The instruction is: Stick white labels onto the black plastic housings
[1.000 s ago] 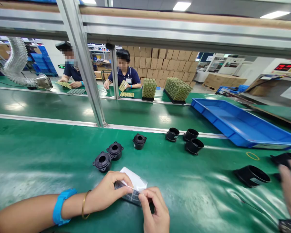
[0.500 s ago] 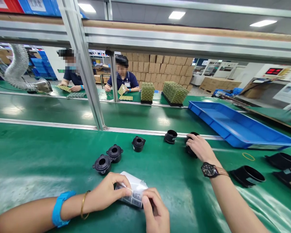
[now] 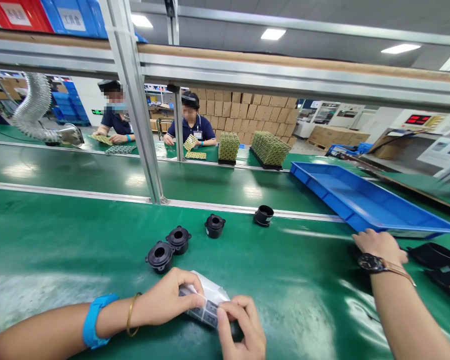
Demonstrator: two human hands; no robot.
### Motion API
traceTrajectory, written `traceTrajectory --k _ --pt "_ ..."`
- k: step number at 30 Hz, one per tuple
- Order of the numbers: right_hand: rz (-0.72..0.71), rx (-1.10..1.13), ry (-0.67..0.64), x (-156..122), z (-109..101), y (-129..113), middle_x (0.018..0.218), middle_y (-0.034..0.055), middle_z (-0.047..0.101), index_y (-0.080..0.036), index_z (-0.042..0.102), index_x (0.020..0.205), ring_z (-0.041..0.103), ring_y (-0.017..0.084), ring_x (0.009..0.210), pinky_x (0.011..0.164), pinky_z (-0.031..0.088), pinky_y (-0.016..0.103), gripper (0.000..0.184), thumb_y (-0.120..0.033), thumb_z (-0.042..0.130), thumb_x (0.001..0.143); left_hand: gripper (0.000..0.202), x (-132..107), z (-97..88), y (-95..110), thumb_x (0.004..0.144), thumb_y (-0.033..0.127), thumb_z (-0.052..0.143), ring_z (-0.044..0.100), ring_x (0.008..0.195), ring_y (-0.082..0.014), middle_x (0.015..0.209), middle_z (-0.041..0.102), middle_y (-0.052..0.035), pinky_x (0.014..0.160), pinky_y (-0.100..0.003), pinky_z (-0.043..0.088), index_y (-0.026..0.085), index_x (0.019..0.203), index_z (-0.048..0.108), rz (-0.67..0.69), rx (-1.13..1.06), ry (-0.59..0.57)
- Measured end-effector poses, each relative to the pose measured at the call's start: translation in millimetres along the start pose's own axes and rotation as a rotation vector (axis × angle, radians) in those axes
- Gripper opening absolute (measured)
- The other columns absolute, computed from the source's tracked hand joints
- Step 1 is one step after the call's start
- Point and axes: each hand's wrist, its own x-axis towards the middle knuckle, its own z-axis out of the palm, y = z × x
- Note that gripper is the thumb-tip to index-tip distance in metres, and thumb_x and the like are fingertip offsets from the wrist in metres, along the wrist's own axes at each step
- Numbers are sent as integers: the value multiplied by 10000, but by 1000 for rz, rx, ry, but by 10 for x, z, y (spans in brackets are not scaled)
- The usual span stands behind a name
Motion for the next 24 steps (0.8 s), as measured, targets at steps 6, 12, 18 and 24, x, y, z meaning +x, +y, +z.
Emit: traceTrajectory --k 6,12,18,24 --pt "-193 -43 181 960 -782 115 794 1 649 -263 702 791 608 110 579 439 518 291 263 -518 659 840 142 16 -35 6 774 253 614 554 678 -96 709 682 20 619 -196 365 151 757 712 -5 20 0" --pt "-68 42 217 1345 -1398 172 902 55 706 -188 683 950 692 319 846 611 565 492 476 -613 472 905 150 69 -48 -36 776 275 645 605 808 -132 838 714 -7 739 -215 423 152 798 728 12 -78 -9" --pt "-10 23 36 129 -106 -33 847 40 722 -250 655 1057 701 248 789 746 620 433 356 -453 737 776 238 89 -38 -60 777 278 681 621 918 -153 1043 719 -17 870 -259 444 217 1000 740 23 -161 59" --pt "89 74 132 277 -63 -126 838 74 702 -224 640 1095 691 289 910 777 618 441 506 -583 726 749 281 38 -13 -41 781 382 707 640 939 -176 1042 738 -37 882 -270 465 211 997 760 11 -156 49"
